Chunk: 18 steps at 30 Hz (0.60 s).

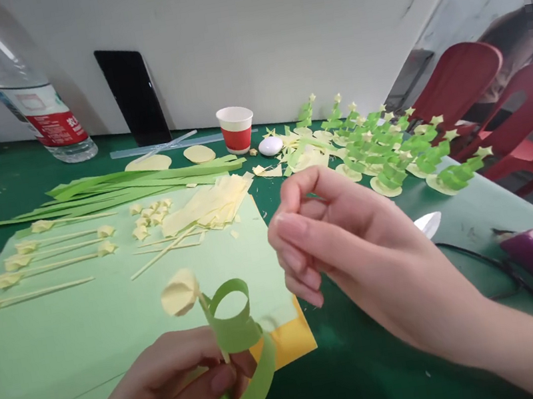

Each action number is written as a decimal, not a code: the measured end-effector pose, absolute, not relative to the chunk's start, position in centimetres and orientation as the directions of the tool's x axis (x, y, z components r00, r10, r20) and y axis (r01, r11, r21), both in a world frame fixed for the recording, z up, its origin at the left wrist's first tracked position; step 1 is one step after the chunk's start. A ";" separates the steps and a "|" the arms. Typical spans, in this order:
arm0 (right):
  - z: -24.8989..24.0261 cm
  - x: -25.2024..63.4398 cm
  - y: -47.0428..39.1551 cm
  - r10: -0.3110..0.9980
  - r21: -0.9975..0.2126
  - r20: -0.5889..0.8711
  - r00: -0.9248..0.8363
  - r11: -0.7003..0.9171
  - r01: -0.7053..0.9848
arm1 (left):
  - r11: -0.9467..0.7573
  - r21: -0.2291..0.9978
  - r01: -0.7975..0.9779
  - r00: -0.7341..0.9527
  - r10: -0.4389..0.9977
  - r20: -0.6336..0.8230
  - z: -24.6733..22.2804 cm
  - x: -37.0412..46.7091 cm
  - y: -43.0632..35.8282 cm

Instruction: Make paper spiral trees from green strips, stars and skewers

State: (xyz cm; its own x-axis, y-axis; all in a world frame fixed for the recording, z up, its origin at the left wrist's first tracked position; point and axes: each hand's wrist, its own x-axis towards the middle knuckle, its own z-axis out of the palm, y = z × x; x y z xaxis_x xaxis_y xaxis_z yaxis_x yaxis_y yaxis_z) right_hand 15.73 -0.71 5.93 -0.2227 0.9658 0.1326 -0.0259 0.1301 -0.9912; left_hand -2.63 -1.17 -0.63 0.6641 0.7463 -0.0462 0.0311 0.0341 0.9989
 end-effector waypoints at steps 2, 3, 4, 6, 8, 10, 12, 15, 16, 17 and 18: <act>5.9 16.1 -0.7 0.933 -0.920 0.289 -0.214 0.332 0.209 | 0.035 0.999 0.015 0.660 0.751 -0.037 -0.7 -2.6 -1.1; 6.0 16.3 -0.7 0.901 -0.840 0.358 -0.244 0.425 0.337 | 0.037 0.999 0.007 0.657 0.753 -0.033 -0.7 -2.6 -1.1; 6.0 16.4 -0.7 0.859 -0.730 0.413 -0.303 0.511 0.453 | 0.041 0.999 0.000 0.660 0.751 -0.031 -0.7 -2.6 -1.0; 6.2 16.5 -0.6 0.757 -0.467 0.455 -0.468 0.651 0.599 | 0.057 0.998 -0.002 0.678 0.734 -0.041 -0.6 -2.6 -0.9; 6.2 16.5 -0.6 0.679 -0.289 0.493 -0.545 0.718 0.633 | 0.084 0.996 0.014 0.690 0.720 -0.071 -0.3 -2.6 -0.9; 6.3 16.5 -0.6 0.676 -0.333 0.588 -0.444 0.703 0.629 | 0.120 0.992 0.035 0.686 0.719 -0.112 0.1 -2.6 -1.0; 6.3 16.4 -0.6 0.765 -0.563 0.580 -0.281 0.625 0.540 | 0.145 0.988 0.060 0.680 0.718 -0.147 0.5 -2.7 -1.0; 6.5 16.4 -0.6 0.897 -0.893 0.364 -0.250 0.412 0.180 | 0.124 0.989 0.080 0.702 0.698 -0.144 0.8 -2.6 -0.8; 6.6 16.4 -0.6 0.911 -0.947 0.292 -0.291 0.318 0.047 | 0.104 0.991 0.089 0.711 0.690 -0.136 0.9 -2.6 -0.7; 6.7 16.4 -0.5 0.912 -0.971 0.239 -0.334 0.229 -0.069 | 0.083 0.991 0.101 0.719 0.683 -0.130 0.9 -2.6 -0.6; 6.8 16.4 -0.5 0.905 -0.978 0.189 -0.382 0.141 -0.152 | 0.067 0.991 0.115 0.720 0.682 -0.129 1.0 -2.6 -0.6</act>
